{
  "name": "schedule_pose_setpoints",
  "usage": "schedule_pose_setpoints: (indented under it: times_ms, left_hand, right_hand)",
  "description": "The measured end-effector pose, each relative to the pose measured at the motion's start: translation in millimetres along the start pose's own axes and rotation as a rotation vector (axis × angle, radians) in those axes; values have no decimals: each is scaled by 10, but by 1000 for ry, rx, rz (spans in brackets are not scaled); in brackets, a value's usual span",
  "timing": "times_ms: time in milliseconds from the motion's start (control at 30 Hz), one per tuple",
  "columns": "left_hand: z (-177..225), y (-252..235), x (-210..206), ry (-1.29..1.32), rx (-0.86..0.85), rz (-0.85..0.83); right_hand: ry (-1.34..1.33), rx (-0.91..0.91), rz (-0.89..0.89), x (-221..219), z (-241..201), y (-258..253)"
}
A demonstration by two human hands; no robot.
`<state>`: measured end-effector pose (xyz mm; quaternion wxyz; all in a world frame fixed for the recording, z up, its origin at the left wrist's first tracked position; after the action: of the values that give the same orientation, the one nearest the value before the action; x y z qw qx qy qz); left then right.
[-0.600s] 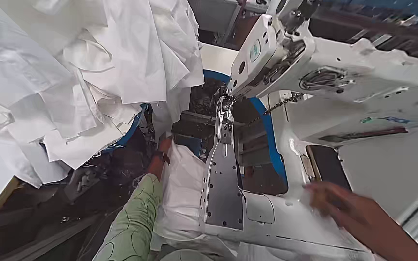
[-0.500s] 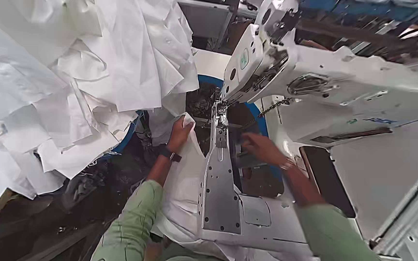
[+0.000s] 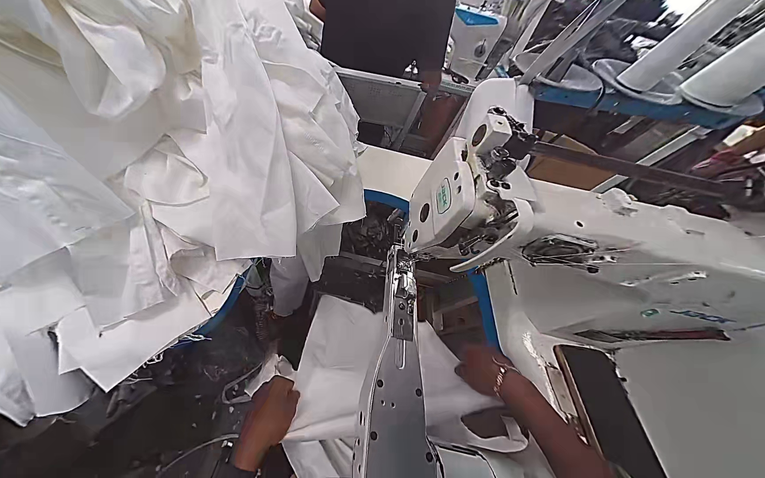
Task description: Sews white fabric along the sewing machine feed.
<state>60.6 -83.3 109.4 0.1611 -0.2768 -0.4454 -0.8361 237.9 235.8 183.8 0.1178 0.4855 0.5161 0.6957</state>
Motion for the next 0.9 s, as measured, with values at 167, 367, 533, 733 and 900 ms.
schedule_pose_setpoints:
  times_ms: [167, 367, 533, 733, 900]
  left_hand:
    - [777, -143, 642, 166, -445, 86]
    - [1367, 425, 384, 785, -674, -371]
    - [1639, -283, 276, 549, -633, 613]
    - [1705, -12, 119, 255, -560, 655]
    - [1629, 95, -17, 157, -673, 705]
  right_hand:
    - [-492, 604, 698, -119, -426, 667]
    - [-212, 1136, 1275, -620, -622, 790]
    - [-249, 1141, 1232, -649, -669, 887]
    - [-624, 505, 777, 2, 58, 568]
    - [-461, 619, 1004, 20, -483, 763]
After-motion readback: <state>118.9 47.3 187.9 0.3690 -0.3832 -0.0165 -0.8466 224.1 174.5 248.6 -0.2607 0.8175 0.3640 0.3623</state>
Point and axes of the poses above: each hand's wrist, its own y-axis away from the middle knuckle, its own x-axis out of the back of the hand, z = x × y, the point moved 1 cm from there along -y, towards the middle knuckle, and after that the axes turned 12 degrees about -y, right-handed, at the moved point
